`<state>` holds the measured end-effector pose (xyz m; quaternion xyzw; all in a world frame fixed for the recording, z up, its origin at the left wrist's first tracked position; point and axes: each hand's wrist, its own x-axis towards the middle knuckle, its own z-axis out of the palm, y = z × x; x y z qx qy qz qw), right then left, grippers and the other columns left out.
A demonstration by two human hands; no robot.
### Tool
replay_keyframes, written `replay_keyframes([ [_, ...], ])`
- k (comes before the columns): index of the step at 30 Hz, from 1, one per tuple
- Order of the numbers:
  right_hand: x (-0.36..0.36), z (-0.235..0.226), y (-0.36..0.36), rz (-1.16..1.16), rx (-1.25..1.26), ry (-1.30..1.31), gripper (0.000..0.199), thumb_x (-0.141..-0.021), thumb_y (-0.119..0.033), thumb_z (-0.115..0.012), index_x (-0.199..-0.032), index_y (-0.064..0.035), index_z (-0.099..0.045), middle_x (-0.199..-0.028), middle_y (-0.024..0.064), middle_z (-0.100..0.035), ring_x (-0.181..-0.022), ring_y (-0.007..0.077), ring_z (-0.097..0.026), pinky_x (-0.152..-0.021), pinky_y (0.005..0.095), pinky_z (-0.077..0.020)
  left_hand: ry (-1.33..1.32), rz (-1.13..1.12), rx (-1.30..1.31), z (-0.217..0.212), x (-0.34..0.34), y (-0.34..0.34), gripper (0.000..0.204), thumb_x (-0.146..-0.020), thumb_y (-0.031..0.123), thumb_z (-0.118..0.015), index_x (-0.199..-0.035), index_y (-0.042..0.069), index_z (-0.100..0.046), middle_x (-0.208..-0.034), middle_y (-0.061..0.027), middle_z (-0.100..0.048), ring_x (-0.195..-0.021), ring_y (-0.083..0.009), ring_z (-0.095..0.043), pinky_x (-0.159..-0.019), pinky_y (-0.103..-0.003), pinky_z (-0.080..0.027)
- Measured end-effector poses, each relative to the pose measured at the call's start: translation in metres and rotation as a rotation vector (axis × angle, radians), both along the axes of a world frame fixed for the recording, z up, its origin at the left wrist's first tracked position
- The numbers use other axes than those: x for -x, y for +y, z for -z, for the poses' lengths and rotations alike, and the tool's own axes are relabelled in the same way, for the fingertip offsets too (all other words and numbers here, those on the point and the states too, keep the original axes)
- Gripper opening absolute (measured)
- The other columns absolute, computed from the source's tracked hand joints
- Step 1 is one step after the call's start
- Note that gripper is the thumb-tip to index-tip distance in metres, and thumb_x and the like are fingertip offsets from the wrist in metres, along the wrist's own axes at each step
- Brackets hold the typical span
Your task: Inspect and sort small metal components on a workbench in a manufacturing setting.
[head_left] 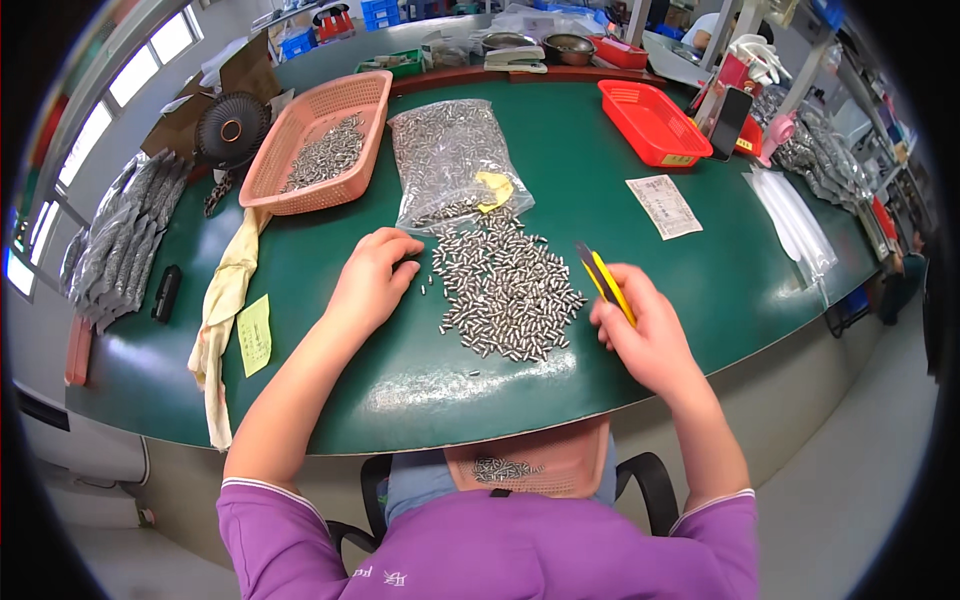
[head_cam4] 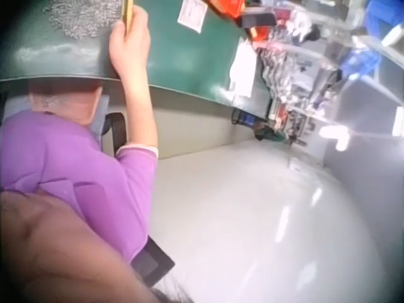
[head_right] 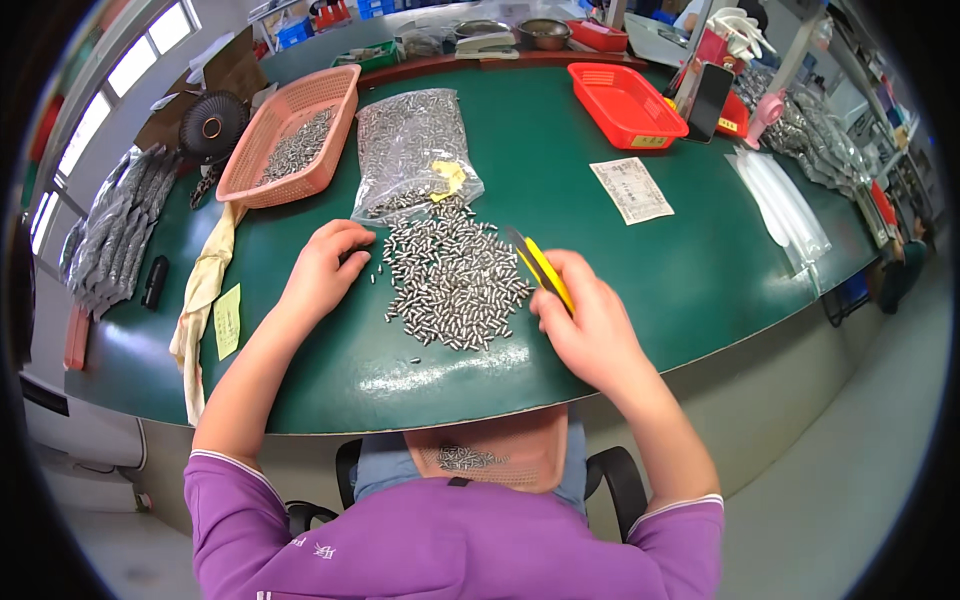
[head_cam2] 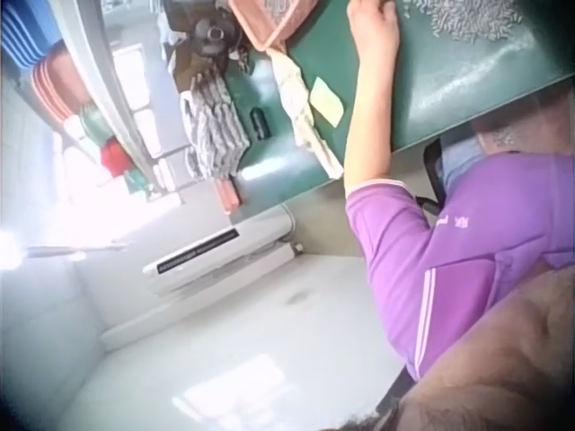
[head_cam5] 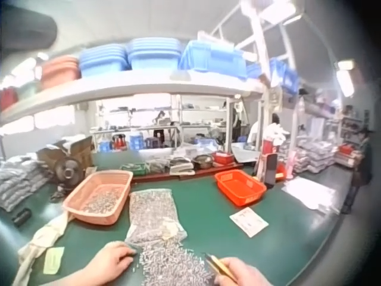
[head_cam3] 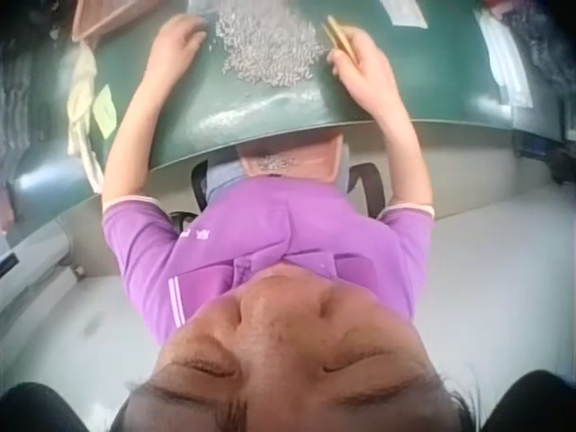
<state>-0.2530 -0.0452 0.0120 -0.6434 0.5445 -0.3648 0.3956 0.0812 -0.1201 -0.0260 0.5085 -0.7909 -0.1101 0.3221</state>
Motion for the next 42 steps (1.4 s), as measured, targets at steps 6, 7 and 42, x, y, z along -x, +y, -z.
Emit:
replay_keyframes([
  [6,-0.011,-0.001,-0.081,-0.022,0.288,0.448,0.018,-0.087,-0.018,-0.070,-0.100,-0.0050,-0.071,-0.097,0.0137,-0.067,-0.093,0.0324,-0.067,-0.083,0.0406,-0.0529,-0.040,-0.015,0.039,0.010,0.012,-0.008,0.013,-0.086,0.004,-0.069,-0.099,0.003,-0.069,-0.101,-0.0114,-0.068,-0.104,-0.0334,-0.063,-0.091,-0.042,-0.052],
  [7,-0.012,0.004,-0.093,-0.018,0.300,0.515,0.019,-0.087,-0.019,-0.071,-0.101,-0.0055,-0.072,-0.098,0.0141,-0.068,-0.093,0.0324,-0.067,-0.084,0.0412,-0.0528,-0.034,-0.013,0.045,0.010,0.014,-0.007,0.013,-0.086,0.004,-0.069,-0.099,0.003,-0.069,-0.101,-0.0114,-0.068,-0.104,-0.0334,-0.063,-0.091,-0.042,-0.052],
  [42,-0.132,-0.002,-0.087,-0.521,0.438,0.695,0.021,-0.085,-0.020,-0.077,-0.100,-0.0054,-0.072,-0.097,0.0114,-0.062,-0.093,0.0334,-0.066,-0.082,0.0438,-0.0536,1.181,-0.297,-0.218,0.010,-0.012,-0.023,0.027,-0.100,0.006,-0.061,-0.124,-0.001,-0.053,-0.105,-0.0066,-0.062,-0.088,-0.0127,-0.066,-0.075,-0.025,-0.053],
])
